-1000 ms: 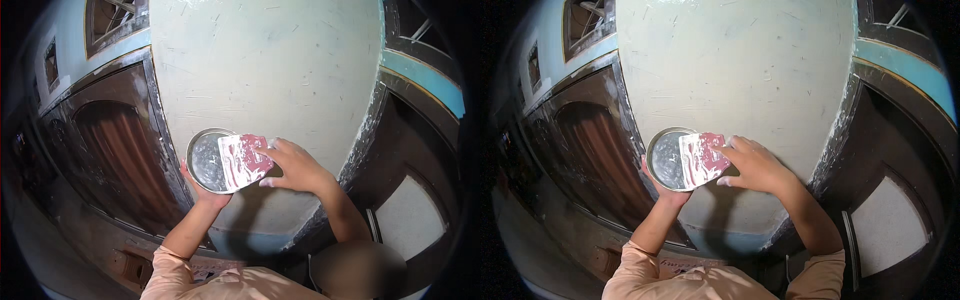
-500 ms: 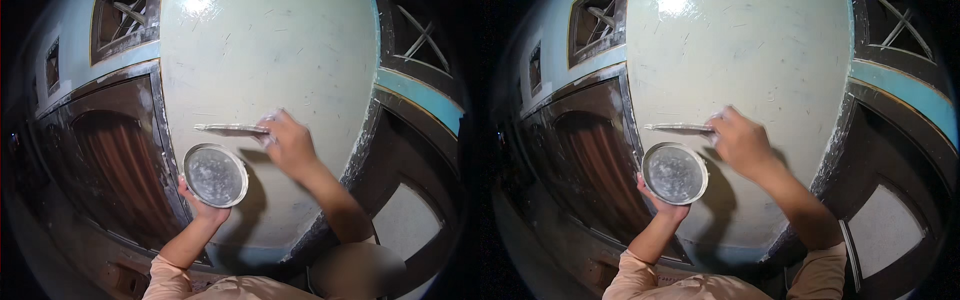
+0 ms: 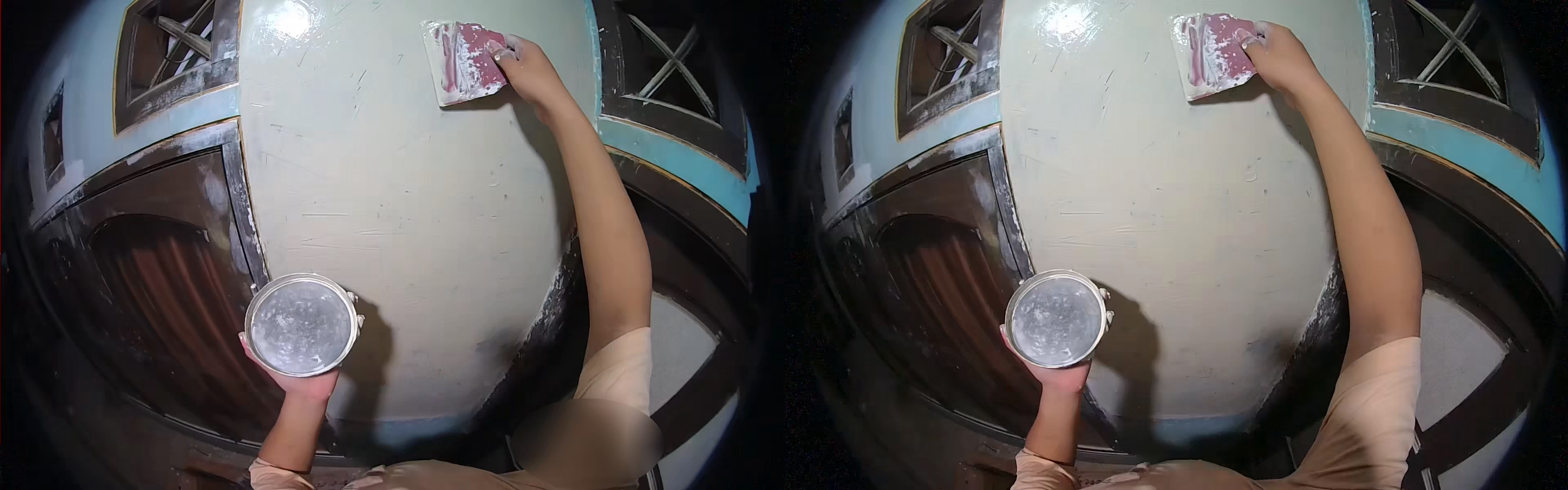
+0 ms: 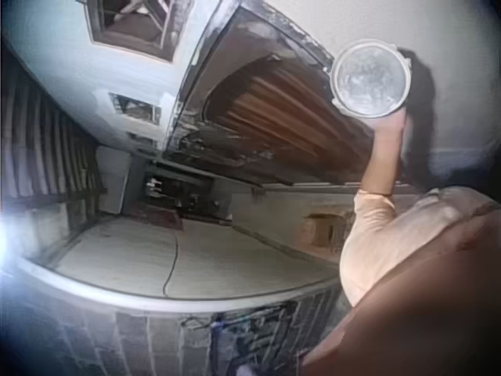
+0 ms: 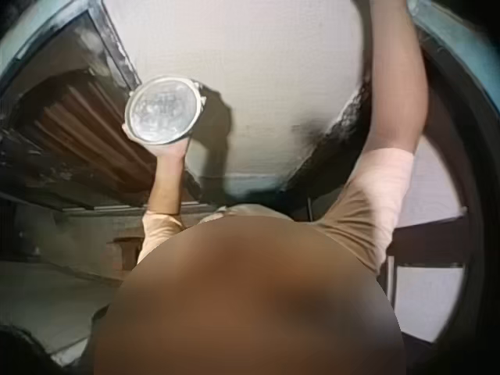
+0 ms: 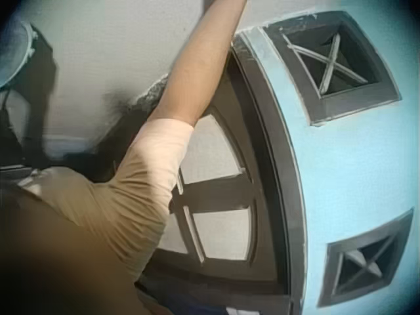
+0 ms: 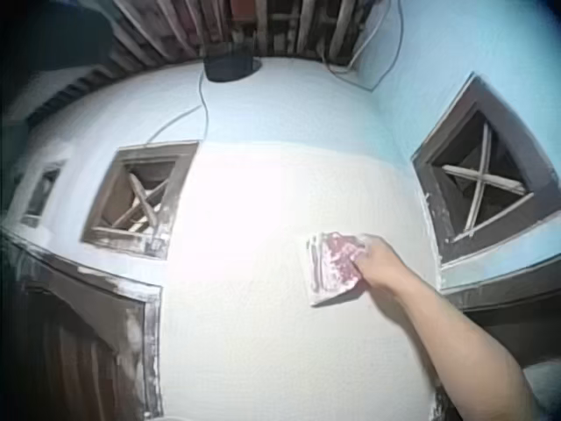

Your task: The person applies wall filler from a metal can to a wall using a putty knife, patching the surface.

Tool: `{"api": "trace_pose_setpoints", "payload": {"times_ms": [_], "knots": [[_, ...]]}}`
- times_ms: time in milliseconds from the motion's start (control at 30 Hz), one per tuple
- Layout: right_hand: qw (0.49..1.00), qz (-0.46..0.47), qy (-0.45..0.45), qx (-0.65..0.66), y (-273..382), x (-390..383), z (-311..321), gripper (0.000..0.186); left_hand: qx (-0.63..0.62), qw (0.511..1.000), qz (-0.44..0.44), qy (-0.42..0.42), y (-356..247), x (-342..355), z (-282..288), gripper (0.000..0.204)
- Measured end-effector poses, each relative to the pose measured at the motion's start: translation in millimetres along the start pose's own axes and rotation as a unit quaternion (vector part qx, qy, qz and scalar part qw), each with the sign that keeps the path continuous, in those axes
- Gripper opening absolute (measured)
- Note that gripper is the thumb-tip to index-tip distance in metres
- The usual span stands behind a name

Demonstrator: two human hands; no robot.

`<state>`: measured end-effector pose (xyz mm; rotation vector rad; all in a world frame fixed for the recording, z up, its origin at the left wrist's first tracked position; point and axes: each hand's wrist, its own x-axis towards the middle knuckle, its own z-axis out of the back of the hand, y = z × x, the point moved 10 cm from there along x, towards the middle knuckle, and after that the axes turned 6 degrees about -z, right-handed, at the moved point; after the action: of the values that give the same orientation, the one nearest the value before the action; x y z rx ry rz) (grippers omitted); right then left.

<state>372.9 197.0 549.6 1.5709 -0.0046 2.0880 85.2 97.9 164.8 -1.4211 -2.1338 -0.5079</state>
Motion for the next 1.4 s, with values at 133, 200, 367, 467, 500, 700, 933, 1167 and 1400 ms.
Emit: {"api": "trace_pose_setpoints", "payload": {"times_ms": [133, 200, 367, 467, 500, 700, 933, 1167, 1400], "knots": [[0.998, -0.039, -0.025, -0.038, -9.0, 3.5, 11.9, 0.031, 0.015, 0.999, 0.024, 0.025, 1.2, 1.9, -2.6, 0.078], [0.998, -0.057, -0.029, -0.010, -5.3, -3.2, 17.7, 0.031, 0.012, 0.999, 0.029, 0.037, 0.3, 2.7, -1.9, 0.080], [0.995, -0.044, 0.001, -0.085, -27.3, 14.8, 26.2, 0.033, 0.023, 0.997, 0.040, -0.057, 10.8, 4.4, 19.6, 0.085], [0.996, -0.069, -0.037, -0.038, -24.4, 3.6, 38.5, 0.032, 0.042, 0.997, 0.049, -0.032, 8.6, 5.9, 10.7, 0.085], [0.997, -0.069, -0.042, -0.019, -20.5, -1.6, 39.2, 0.033, 0.052, 0.996, 0.066, -0.007, 11.3, 4.2, 2.9, 0.085], [0.990, -0.072, 0.008, -0.119, -9.4, 7.4, 19.2, 0.035, 0.018, 0.996, 0.077, -0.028, 9.1, 1.5, 11.3, 0.088], [0.994, -0.065, -0.033, -0.078, -15.6, -10.2, 56.5, 0.035, 0.035, 0.996, 0.084, 0.000, 10.8, 2.7, 16.2, 0.093], [0.990, -0.100, -0.022, -0.096, -47.4, -12.2, 72.5, 0.034, 0.033, 0.993, 0.116, -0.006, 13.4, 5.2, 15.8, 0.094], [0.994, -0.051, 0.027, -0.092, -1.2, -10.4, 27.1, 0.029, 0.014, 0.989, 0.140, -0.048, 18.4, 4.3, 17.1, 0.095]]}}
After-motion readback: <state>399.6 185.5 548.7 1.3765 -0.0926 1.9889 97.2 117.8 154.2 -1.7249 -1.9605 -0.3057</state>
